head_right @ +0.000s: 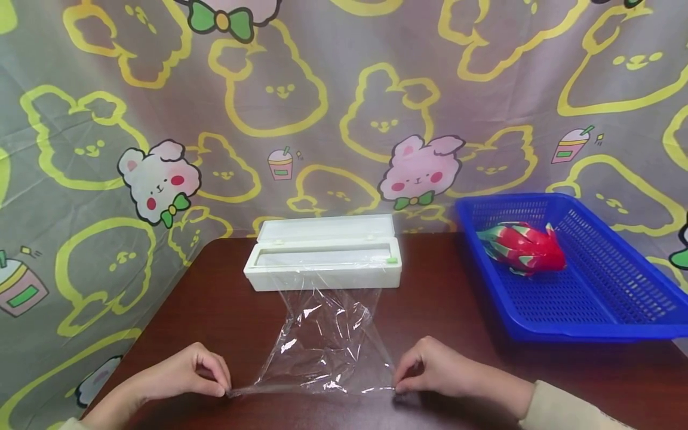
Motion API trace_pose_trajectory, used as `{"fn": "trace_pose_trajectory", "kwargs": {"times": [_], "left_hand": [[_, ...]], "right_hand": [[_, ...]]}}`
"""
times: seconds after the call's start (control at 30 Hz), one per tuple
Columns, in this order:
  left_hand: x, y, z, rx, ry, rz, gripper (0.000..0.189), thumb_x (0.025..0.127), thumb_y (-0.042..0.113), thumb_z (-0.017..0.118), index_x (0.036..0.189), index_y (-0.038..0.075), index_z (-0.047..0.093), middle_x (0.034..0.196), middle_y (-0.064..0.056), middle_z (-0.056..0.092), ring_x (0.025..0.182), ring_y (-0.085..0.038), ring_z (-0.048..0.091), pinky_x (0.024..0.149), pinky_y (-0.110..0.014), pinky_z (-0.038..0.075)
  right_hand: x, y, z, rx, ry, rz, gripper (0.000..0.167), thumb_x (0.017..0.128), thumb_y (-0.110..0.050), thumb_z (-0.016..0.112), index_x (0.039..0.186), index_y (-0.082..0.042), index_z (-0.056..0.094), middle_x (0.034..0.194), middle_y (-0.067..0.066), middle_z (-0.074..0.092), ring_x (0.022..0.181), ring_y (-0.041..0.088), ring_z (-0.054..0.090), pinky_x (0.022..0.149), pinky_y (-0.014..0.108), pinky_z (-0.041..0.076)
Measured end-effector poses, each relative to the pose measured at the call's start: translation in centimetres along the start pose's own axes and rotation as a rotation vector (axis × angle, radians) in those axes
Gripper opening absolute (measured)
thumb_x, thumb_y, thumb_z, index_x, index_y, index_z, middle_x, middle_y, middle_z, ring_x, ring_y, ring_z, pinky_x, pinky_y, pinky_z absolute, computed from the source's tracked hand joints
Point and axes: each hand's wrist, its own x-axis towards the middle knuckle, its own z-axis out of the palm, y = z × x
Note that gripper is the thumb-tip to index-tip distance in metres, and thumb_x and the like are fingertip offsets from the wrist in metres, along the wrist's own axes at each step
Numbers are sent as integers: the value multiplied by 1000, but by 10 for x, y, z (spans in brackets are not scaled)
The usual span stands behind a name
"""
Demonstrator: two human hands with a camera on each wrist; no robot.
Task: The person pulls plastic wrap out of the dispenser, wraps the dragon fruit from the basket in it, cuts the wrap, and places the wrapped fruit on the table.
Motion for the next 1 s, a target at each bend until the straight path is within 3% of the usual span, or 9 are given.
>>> {"fn": "trace_pose_trajectory", "kwargs": {"times": [0.13, 0.3, 0.57, 0.73, 0.9, 1.0], "left_hand": [[0, -4, 5, -1, -38, -10, 4, 86, 1, 72, 86, -1, 75, 86, -12, 72, 81, -10, 66, 70, -33, 56], [-3, -6, 12, -30, -73, -72, 4, 83, -2, 73, 85, 0, 75, 82, -12, 72, 74, -4, 63, 65, -28, 55], [-7, -5, 27, -41, -147, -171, 2, 80, -2, 74, 80, -1, 75, 74, 0, 72, 66, 0, 61, 57, -20, 52], [-9, -5, 31, -65, -182, -204, 1, 79, -4, 73, 79, -5, 74, 66, -11, 68, 58, 5, 51, 50, -13, 42], [-9, -4, 34, -49, -194, -230, 6, 75, -8, 72, 77, -4, 75, 60, 7, 58, 54, 7, 45, 47, -11, 36], [-9, -3, 34, -52, -199, -237, 6, 75, -9, 71, 77, -4, 74, 59, 9, 54, 53, 7, 44, 47, -11, 35]], "right_hand": [[-2, 0, 3, 24, -32, 30, 7, 83, -5, 75, 86, -11, 75, 75, -8, 68, 71, -9, 54, 55, 16, 50], [-4, -2, 7, 64, -92, 75, 5, 83, -4, 74, 84, -9, 75, 76, -6, 70, 72, -10, 56, 56, 18, 51], [-7, -7, 16, 55, -191, 139, 5, 80, -7, 77, 81, -11, 76, 70, -5, 69, 67, -17, 49, 51, 11, 46], [-9, -8, 18, 40, -224, 161, 4, 80, -9, 77, 79, -12, 75, 65, -6, 68, 62, -19, 44, 47, 9, 43], [-11, -10, 21, 50, -263, 177, 3, 79, -9, 78, 78, -11, 76, 62, -5, 67, 60, -20, 44, 46, 9, 42], [-12, -10, 23, 61, -287, 179, 4, 79, -7, 77, 78, -10, 76, 62, -3, 67, 60, -20, 44, 46, 9, 43]]}}
